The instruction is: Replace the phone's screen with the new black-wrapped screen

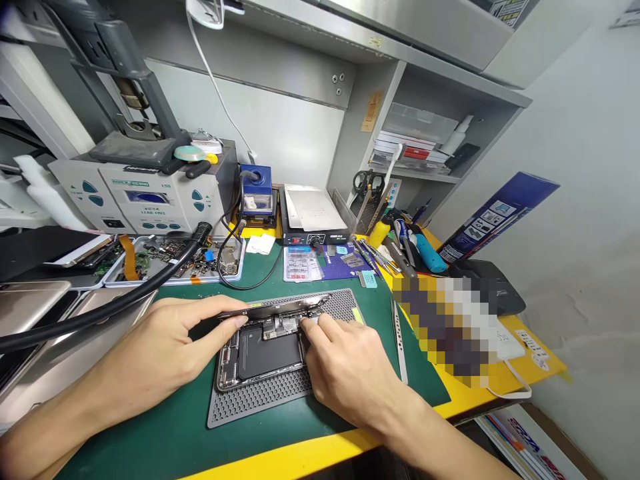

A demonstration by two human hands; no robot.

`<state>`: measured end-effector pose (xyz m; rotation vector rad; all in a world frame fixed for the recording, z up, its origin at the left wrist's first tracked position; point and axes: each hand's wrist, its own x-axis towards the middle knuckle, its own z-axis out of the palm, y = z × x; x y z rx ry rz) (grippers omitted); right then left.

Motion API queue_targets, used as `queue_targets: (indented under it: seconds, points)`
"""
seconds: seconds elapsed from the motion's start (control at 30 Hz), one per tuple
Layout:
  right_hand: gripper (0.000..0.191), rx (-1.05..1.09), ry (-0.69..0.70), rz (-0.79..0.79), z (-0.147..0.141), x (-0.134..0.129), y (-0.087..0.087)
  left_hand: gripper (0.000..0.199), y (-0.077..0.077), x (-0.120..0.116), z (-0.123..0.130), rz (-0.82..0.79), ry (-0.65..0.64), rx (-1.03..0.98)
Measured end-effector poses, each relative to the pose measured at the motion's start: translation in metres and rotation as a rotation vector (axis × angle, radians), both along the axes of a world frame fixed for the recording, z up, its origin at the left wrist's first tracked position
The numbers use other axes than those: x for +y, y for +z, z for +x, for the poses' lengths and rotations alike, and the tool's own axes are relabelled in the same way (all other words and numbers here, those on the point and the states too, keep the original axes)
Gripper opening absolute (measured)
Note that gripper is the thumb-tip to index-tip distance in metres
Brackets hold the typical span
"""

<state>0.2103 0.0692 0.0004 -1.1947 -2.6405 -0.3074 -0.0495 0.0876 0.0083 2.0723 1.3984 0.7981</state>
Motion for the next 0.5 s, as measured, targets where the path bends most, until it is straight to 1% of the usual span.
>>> queue_targets:
  seconds: [0.07, 0.13, 0.2, 0.23, 0.27, 0.3, 0.33, 0.4, 0.43, 0.5]
  points:
    - [0.031, 0.103, 0.023, 0.022, 0.004, -0.002, 0.003, 0.026, 0.000, 0.000, 0.000, -0.013, 0.007, 0.006]
    - [0.026, 0.275, 0.034, 0.076, 0.009, -0.001, 0.009, 0.026, 0.001, 0.000, 0.000, -0.013, 0.009, 0.009]
    - [0.026, 0.446, -0.007, 0.097, 0.014, 0.006, 0.018, 0.026, 0.003, 0.000, 0.001, -0.010, 0.003, 0.009]
    - [0.030, 0.508, -0.053, 0.053, 0.017, 0.011, 0.023, 0.026, 0.005, -0.001, 0.001, -0.008, -0.001, 0.007]
    - [0.039, 0.555, -0.083, -0.036, 0.018, 0.018, 0.028, 0.026, 0.006, -0.002, 0.001, -0.004, -0.005, 0.006]
    - [0.051, 0.584, -0.096, -0.212, 0.019, 0.026, 0.032, 0.027, 0.008, -0.002, 0.001, 0.001, -0.009, 0.006]
    - [0.053, 0.595, -0.081, -0.397, 0.019, 0.035, 0.035, 0.027, 0.009, -0.003, 0.002, 0.008, -0.010, 0.009]
    - [0.039, 0.588, -0.033, -0.555, 0.018, 0.049, 0.038, 0.027, 0.011, -0.004, 0.003, 0.027, -0.008, 0.023]
    - [0.033, 0.588, -0.009, -0.604, 0.016, 0.055, 0.038, 0.027, 0.011, -0.004, 0.003, 0.039, -0.005, 0.033]
    - [0.024, 0.596, 0.026, -0.652, 0.014, 0.062, 0.037, 0.027, 0.012, -0.005, 0.004, 0.070, 0.001, 0.052]
